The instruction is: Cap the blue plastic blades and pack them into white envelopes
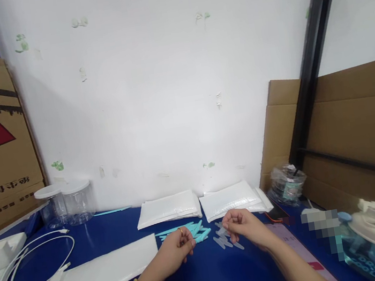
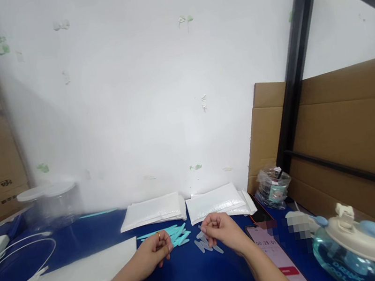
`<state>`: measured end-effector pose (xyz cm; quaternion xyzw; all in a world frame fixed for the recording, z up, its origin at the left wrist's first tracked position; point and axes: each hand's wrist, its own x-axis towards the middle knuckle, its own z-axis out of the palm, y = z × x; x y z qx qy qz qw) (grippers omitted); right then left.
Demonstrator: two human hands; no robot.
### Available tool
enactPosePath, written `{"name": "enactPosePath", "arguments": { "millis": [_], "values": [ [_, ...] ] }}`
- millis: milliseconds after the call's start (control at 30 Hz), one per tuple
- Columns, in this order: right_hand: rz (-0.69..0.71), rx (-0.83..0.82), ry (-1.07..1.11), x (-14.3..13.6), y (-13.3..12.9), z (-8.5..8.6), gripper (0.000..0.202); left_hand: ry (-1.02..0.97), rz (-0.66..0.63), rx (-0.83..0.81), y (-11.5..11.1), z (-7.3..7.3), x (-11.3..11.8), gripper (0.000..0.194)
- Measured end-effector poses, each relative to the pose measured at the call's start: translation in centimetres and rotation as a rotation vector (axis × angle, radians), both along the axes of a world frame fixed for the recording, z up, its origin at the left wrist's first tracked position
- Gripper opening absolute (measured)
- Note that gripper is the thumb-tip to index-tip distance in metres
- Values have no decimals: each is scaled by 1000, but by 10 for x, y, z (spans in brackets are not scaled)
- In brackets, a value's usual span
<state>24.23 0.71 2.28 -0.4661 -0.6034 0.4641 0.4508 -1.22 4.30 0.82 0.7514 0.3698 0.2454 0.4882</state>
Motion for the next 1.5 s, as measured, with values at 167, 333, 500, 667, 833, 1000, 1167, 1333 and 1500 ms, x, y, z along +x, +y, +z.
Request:
{"name": "enactPosePath", "arguments": {
  "millis": [167, 333, 500, 667, 833, 1000, 1167, 1333, 1500],
  "values": [
    [13, -71, 128, -5, 1, -6, 39, 5, 1, 8, 0, -3, -1, 25],
    [2, -37, 156, -15, 2, -9, 37, 6, -13, 19, 1, -7, -1, 24],
    [9, -20, 159, -22, 0, -9, 38, -12, -19, 20, 3, -11, 0, 25],
    [-17, -21, 143, -27, -2, -8, 40, -34, -21, 12, 2, -9, 1, 25],
    [83, -76, 16, -29, -6, -9, 39, 15, -51, -17, -8, -2, 4, 23],
    [112, -52, -294, -16, -3, -12, 30, 256, -91, 53, -21, -4, 8, 23],
    [-119, 259, -769, -15, 1, -17, 9, 444, 50, 302, -20, -1, 4, 23],
    [-113, 265, -1047, -29, -1, -20, 7, 613, 241, 523, -7, 7, -6, 20],
    [-136, 347, -1102, -34, -3, -20, 11, 713, 219, 533, -1, 6, -9, 15]
  ]
}}
